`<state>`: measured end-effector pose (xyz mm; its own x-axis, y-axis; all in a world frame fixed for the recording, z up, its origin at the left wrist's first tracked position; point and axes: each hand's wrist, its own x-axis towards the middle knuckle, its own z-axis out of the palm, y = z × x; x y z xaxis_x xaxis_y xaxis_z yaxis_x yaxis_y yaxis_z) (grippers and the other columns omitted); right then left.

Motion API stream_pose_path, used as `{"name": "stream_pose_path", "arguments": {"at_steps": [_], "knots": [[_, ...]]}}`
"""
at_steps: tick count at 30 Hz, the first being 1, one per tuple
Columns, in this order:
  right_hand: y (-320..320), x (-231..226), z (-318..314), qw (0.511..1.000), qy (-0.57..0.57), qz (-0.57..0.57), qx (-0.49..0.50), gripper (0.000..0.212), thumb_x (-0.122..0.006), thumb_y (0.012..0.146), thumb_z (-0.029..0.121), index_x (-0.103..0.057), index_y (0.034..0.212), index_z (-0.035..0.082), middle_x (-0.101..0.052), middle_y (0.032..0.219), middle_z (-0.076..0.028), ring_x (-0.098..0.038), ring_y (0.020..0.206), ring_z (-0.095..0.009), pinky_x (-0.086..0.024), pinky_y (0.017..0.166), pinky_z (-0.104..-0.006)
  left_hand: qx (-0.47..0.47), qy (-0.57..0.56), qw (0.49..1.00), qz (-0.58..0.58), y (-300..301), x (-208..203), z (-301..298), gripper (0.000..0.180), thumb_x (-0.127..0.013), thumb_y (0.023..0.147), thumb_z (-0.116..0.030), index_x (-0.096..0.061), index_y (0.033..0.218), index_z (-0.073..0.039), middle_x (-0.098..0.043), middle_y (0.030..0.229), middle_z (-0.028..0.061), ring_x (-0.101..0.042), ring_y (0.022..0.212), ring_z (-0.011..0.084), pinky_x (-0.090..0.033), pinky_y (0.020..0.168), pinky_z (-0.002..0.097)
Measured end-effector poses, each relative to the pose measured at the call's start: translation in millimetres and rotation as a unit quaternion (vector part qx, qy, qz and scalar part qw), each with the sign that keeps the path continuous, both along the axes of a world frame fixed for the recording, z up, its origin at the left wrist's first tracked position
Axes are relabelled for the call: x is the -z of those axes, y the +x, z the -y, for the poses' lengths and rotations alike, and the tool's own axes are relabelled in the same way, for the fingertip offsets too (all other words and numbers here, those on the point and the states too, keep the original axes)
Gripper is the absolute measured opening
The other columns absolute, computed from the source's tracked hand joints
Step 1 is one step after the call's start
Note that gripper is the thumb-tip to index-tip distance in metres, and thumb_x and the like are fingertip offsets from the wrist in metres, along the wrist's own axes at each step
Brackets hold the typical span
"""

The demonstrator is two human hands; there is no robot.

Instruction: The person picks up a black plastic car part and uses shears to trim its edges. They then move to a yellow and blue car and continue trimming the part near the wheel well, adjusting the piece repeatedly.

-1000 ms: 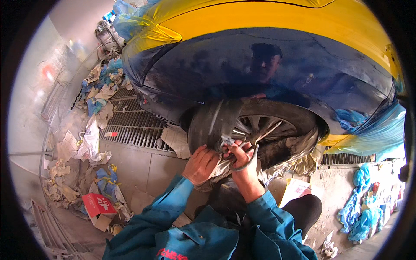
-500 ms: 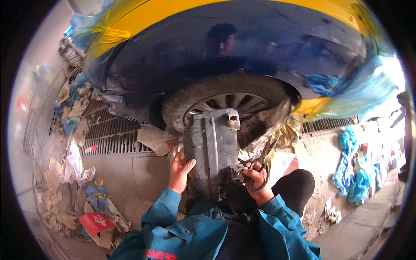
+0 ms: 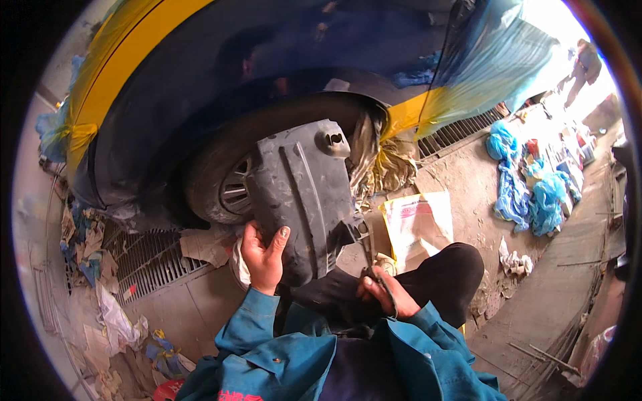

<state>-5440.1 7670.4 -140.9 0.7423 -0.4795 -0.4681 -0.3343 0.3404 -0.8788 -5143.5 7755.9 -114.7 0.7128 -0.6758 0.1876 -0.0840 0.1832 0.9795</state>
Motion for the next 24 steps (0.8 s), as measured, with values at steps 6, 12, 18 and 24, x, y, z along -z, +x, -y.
{"name": "stream_pose_path", "arguments": {"at_steps": [6, 12, 18, 24], "knots": [[7, -2, -4, 0.994, 0.065, 0.089, 0.011, 0.042, -0.062, 0.112, 0.047, -0.055, 0.118, 0.006, -0.06, 0.099, -0.004, -0.057, 0.091, -0.013, -0.05, 0.083, -0.0312, 0.029, 0.024, 0.999, -0.002, -2, -1, 9, 0.039, -0.083, 0.101, -0.016, -0.06, 0.128, 0.002, -0.074, 0.122, 0.0075, -0.067, 0.108, 0.0139, -0.052, 0.101, 0.0305], [12, 5, 4, 0.999, 0.015, 0.038, -0.004, 0.043, -0.055, 0.115, 0.05, -0.057, 0.117, 0.007, -0.065, 0.102, -0.005, -0.059, 0.092, -0.016, -0.051, 0.087, -0.0323, 0.029, 0.011, 1.0, 0.003, 1, 1, 5, 0.041, -0.083, 0.101, -0.015, -0.06, 0.13, 0.003, -0.074, 0.123, 0.0081, -0.068, 0.11, 0.0146, -0.052, 0.103, 0.0313], [15, 5, 7, 0.997, -0.009, 0.059, -0.049, 0.042, -0.049, 0.117, 0.048, -0.057, 0.118, 0.006, -0.067, 0.104, -0.008, -0.063, 0.094, -0.016, -0.052, 0.09, -0.0336, 0.045, 0.008, 0.999, 0.004, 11, 4, 2, 0.045, -0.083, 0.1, -0.017, -0.061, 0.133, 0.004, -0.074, 0.124, 0.0088, -0.068, 0.111, 0.015, -0.051, 0.105, 0.0323], [17, 0, 4, 0.997, -0.009, 0.062, -0.033, 0.045, -0.047, 0.116, 0.05, -0.058, 0.11, 0.006, -0.065, 0.095, -0.007, -0.062, 0.088, -0.016, -0.051, 0.085, -0.0326, 0.06, 0.013, 0.998, 0.004, 12, 4, 1, 0.046, -0.083, 0.101, -0.021, -0.061, 0.134, 0.003, -0.074, 0.124, 0.0086, -0.068, 0.111, 0.0154, -0.05, 0.105, 0.0317]]}}
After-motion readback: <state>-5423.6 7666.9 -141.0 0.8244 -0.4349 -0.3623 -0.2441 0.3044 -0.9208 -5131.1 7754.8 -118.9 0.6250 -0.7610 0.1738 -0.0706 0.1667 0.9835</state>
